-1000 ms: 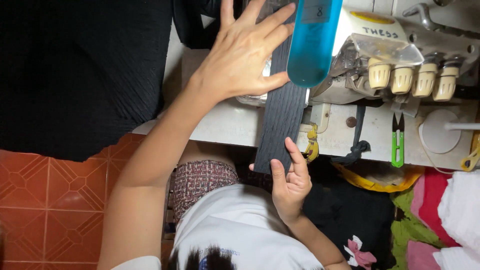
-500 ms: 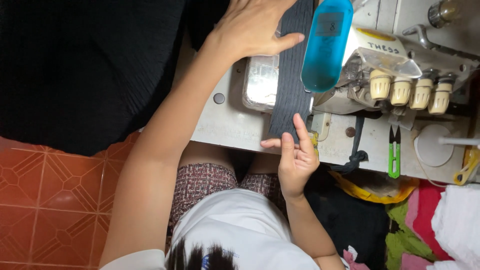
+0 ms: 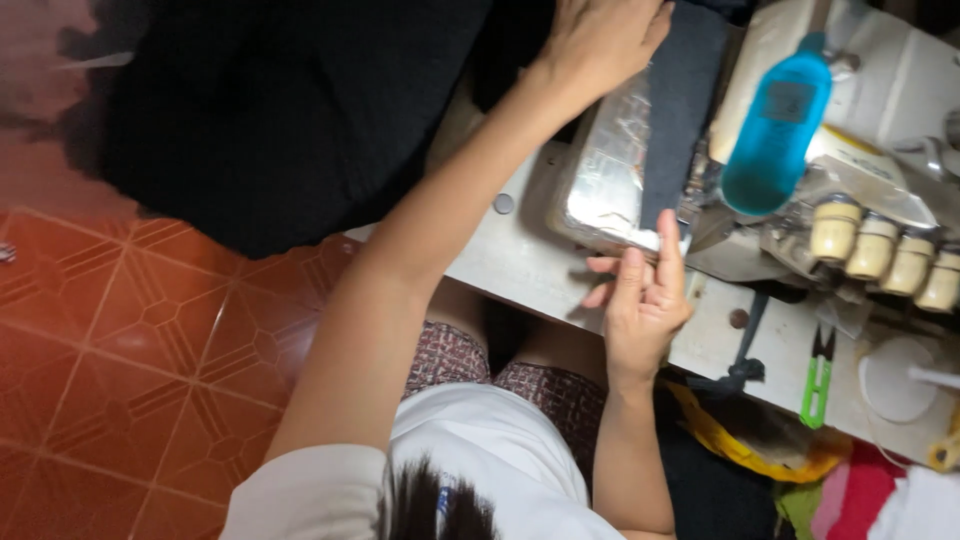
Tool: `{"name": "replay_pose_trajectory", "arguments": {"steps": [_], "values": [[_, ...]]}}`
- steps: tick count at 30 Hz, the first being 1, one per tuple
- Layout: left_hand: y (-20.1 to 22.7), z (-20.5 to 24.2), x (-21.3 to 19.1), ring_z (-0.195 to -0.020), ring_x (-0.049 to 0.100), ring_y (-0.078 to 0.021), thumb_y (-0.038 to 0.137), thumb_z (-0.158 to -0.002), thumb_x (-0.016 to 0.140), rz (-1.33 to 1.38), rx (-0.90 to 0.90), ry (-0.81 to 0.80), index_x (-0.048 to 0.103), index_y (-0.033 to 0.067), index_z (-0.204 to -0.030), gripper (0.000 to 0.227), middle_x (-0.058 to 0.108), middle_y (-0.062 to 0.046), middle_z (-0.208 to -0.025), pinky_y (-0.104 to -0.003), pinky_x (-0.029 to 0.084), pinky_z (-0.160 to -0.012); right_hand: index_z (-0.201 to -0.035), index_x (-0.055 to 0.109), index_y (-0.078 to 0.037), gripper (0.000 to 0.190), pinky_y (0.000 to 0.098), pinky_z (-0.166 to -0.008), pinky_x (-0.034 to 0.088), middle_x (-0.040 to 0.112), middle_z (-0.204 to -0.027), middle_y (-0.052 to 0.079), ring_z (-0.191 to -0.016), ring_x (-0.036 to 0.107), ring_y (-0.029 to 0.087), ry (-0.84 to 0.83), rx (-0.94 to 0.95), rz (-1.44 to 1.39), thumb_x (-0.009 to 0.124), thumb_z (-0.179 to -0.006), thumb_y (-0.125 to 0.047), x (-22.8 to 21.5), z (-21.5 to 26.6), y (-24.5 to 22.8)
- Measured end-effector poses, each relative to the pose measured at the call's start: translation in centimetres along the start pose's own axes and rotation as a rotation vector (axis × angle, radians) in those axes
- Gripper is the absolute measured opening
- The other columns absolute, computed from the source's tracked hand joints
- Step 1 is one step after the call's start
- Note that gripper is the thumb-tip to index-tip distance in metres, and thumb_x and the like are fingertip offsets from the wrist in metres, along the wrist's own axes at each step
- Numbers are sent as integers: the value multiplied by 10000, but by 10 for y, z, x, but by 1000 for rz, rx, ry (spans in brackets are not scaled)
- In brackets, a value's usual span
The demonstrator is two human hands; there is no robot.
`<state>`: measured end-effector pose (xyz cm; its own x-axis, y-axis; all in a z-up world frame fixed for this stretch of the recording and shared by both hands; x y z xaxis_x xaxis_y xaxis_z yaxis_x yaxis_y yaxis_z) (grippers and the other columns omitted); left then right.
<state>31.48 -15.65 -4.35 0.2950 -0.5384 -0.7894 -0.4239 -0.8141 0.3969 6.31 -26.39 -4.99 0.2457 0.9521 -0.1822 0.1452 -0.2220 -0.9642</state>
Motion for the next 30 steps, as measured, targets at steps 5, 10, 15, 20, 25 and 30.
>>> {"name": "replay_pose_trajectory", "arguments": {"steps": [5, 10, 15, 20, 25, 30], "values": [[39, 109, -160, -939, 578, -231, 291, -906, 723, -173, 39, 329, 629, 158, -1075, 235, 602, -14, -1042, -378, 497, -776, -1538, 208, -76, 548, 226, -482, 518, 695, -813, 164, -472, 583, 141, -59, 71, 106, 463, -1057, -139, 6, -1, -4], [-23, 201, -193, -871, 542, -253, 452, -677, 875, -403, -44, 51, 604, 150, -897, 461, 574, -15, -907, -393, 428, -726, -1461, 334, 15, 460, 244, -440, 504, 680, -762, 196, -431, 578, 164, -81, 19, 62, 466, -1029, -70, 11, 12, -9], [-56, 207, -204, -926, 594, -202, 376, -898, 745, -213, -40, -57, 638, 211, -802, 219, 588, 69, -862, -403, 410, -812, -1280, 566, 68, 319, 266, -414, 532, 705, -731, 200, -427, 634, 172, -165, -71, 33, 487, -989, -35, 25, 19, -23], [-19, 171, -250, -766, 575, -205, 252, -1027, 718, -197, 38, 36, 693, 141, -857, 204, 652, 22, -844, -397, 378, -806, -1217, 568, 37, 343, 363, -826, 610, 702, -1015, 248, -888, 731, 326, -469, 378, -482, 487, -977, -193, 90, 11, -2], [95, 187, -204, -680, 512, -254, 213, -853, 662, -213, 379, -208, 625, 253, -810, 69, 511, -4, -730, -421, 369, -633, -1039, 634, 53, 350, 429, -853, 541, 641, -1067, 300, -956, 651, 360, -625, 871, -1092, 575, -944, -279, 154, 10, -11], [169, 224, -195, -599, 422, -239, 6, -878, 577, 53, 582, -246, 463, 122, -668, 265, 410, -47, -655, -371, 315, -567, -1274, 508, 124, 407, 386, -867, 598, 605, -1136, 365, -1038, 645, 415, -607, 763, -1278, 618, -921, -47, 127, -28, -44]]}}
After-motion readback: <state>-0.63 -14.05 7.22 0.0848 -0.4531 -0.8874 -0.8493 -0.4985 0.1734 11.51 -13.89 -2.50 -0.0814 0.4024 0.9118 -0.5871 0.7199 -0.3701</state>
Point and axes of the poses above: each hand's wrist, its own z-axis away from the middle knuckle, its own x-axis out of the palm, y = z × x, the point moved 10 cm from there along -z, towards the middle knuckle
